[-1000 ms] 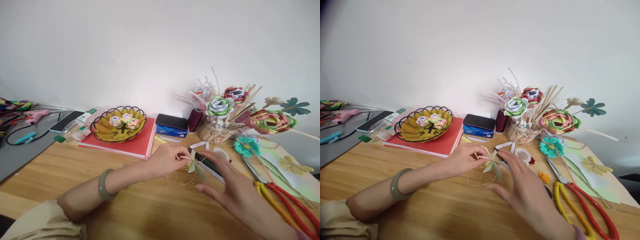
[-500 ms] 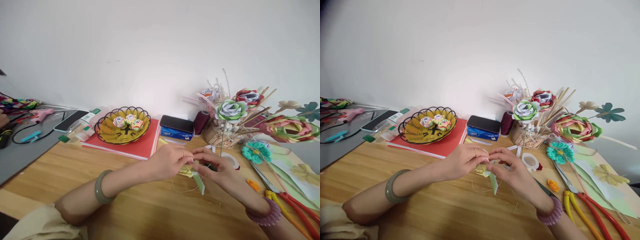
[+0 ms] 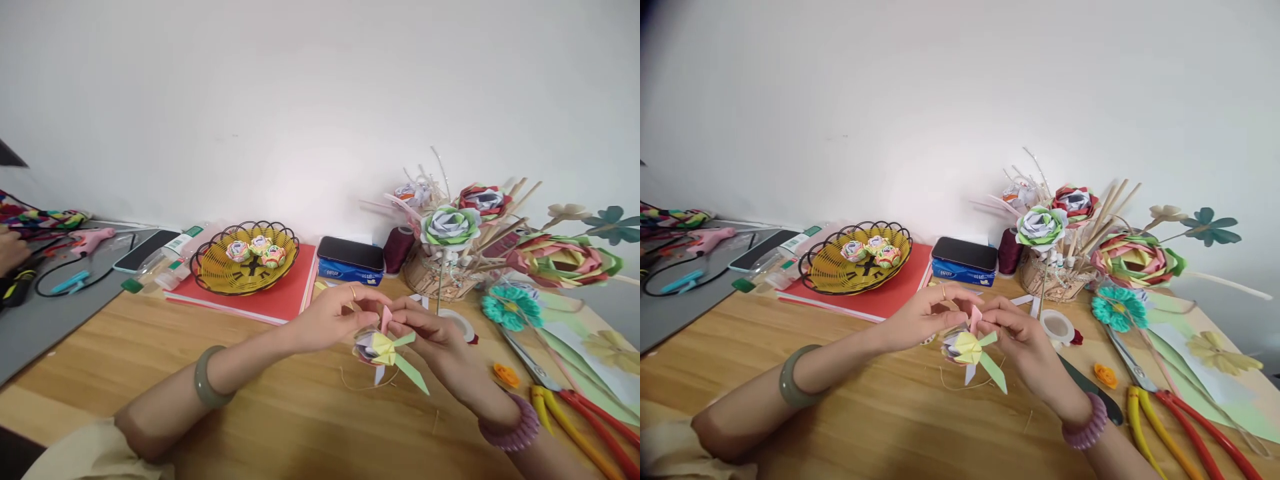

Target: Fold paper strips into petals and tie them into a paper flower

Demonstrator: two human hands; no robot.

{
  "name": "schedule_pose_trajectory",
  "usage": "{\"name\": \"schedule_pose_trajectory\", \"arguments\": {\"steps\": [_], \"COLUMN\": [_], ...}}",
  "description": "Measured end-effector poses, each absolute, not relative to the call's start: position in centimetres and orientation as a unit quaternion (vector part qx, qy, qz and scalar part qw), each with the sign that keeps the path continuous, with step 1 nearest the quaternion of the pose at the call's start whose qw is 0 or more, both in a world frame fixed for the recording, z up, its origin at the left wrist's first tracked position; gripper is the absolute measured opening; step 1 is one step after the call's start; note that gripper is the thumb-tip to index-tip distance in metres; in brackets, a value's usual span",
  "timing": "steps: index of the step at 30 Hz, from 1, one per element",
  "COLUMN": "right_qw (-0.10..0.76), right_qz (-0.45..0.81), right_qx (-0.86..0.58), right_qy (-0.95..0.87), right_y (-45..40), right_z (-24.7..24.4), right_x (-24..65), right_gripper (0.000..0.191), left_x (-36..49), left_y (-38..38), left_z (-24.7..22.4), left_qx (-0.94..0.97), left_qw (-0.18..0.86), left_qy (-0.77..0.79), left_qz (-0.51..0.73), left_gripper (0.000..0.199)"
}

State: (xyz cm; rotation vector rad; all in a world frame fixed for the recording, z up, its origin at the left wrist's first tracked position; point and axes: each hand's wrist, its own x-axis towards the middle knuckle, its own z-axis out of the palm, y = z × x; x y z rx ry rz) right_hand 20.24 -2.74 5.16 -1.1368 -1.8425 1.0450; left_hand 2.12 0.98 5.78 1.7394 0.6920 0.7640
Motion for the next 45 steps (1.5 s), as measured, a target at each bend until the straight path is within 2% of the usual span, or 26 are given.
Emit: {"name": "schedule_pose_trajectory", "arguments": {"steps": [4,9,14,17,19,22,25,35,42,45], "right_qw": [0.386,0.385,0.378,0.404,0.438,0.447,0.421,0.437,0.419,0.407], "right_qz": [0.455,0.439,0.446,0.391,0.298,0.142,0.069,0.008,-0.011,-0.031], "right_qx": [-0.431,-0.433,-0.433,-0.504,-0.536,-0.492,-0.443,-0.356,-0.324,-0.31], "right_qy": [-0.677,-0.687,-0.686,-0.655,-0.657,-0.734,-0.789,-0.826,-0.848,-0.859], "right_y": [-2.5,-2.0,-1.4,-1.7,-2.3,-3.2,-3.7,-3.8,-4.1,-4.1], "right_z": [4.5,3.3,2.9,3.4,3.6,3.5,3.2,2.8,1.9,2.1], "right_x": [20.4,20.6,20.8,20.5,20.2,19.5,18.9,19.3,20.2,20.4], "right_gripper": [0.017,0.017,0.017,0.024,0.024,0.022,0.028,0.021,0.023,0.021], "left_x": [2.4,2.4,2.2,2.4,2.6,2.8,2.7,2.4,2.2,2.3], "left_y": [1.4,1.5,1.9,1.9,1.6,0.9,0.3,0.8,0.9,0.9], "left_z": [5.6,5.7,5.1,4.8,4.6,4.4,3.9,2.2,1.6,1.2], "left_qx": [0.656,0.563,0.584,0.601,0.618,0.678,0.722,0.812,0.835,0.821], "left_qw": [0.617,0.712,0.734,0.695,0.645,0.542,0.432,0.195,0.096,0.095], "left_qy": [0.3,0.343,0.288,0.331,0.379,0.398,0.404,0.197,0.117,0.129], "left_qz": [0.316,0.242,0.193,0.214,0.242,0.296,0.358,0.514,0.528,0.549], "left_gripper": [0.019,0.027,0.019,0.018,0.018,0.012,0.018,0.01,0.015,0.019]}}
